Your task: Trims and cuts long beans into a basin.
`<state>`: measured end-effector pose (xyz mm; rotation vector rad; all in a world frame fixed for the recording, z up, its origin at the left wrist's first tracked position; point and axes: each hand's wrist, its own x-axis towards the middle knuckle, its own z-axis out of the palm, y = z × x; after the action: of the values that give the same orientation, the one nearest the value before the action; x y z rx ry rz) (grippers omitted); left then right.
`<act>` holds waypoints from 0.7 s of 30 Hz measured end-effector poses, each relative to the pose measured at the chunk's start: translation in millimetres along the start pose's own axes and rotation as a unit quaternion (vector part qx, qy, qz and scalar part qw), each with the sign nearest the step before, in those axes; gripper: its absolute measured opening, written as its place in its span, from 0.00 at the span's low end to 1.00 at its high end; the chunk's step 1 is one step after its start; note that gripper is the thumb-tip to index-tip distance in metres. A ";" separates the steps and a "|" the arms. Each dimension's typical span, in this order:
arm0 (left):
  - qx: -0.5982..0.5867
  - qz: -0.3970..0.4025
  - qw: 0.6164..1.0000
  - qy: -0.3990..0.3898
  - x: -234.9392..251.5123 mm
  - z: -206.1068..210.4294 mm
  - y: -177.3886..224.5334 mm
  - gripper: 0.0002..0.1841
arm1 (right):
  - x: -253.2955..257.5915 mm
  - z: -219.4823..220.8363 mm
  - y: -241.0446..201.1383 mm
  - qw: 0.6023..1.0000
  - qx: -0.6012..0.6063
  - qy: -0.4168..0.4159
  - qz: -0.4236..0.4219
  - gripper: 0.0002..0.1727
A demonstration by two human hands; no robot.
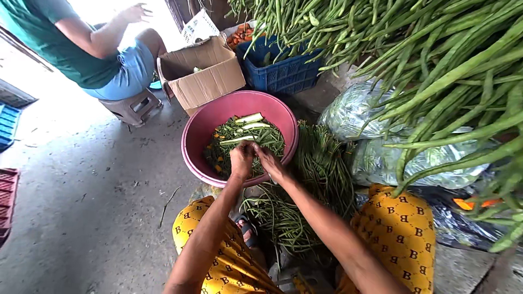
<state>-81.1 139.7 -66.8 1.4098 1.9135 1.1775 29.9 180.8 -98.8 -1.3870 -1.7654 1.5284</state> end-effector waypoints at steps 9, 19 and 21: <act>-0.022 -0.046 0.997 0.062 21.1 -54.1 -7.1 0.15 | 44.5 7.3 -51.4 0.991 -0.068 -0.054 -0.099 0.38; -0.175 -0.103 0.975 0.091 43.4 -71.3 -19.1 0.08 | 50.7 28.4 -67.2 0.990 0.049 -0.113 -0.075 0.31; -0.185 -0.103 0.973 0.094 44.5 -69.5 -20.3 0.07 | 50.5 28.4 -68.6 0.986 0.092 -0.133 -0.045 0.29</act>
<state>-161.6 154.5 -43.9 0.9087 1.7878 1.5107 -41.7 217.8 -59.2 -1.0397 -1.7561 1.8444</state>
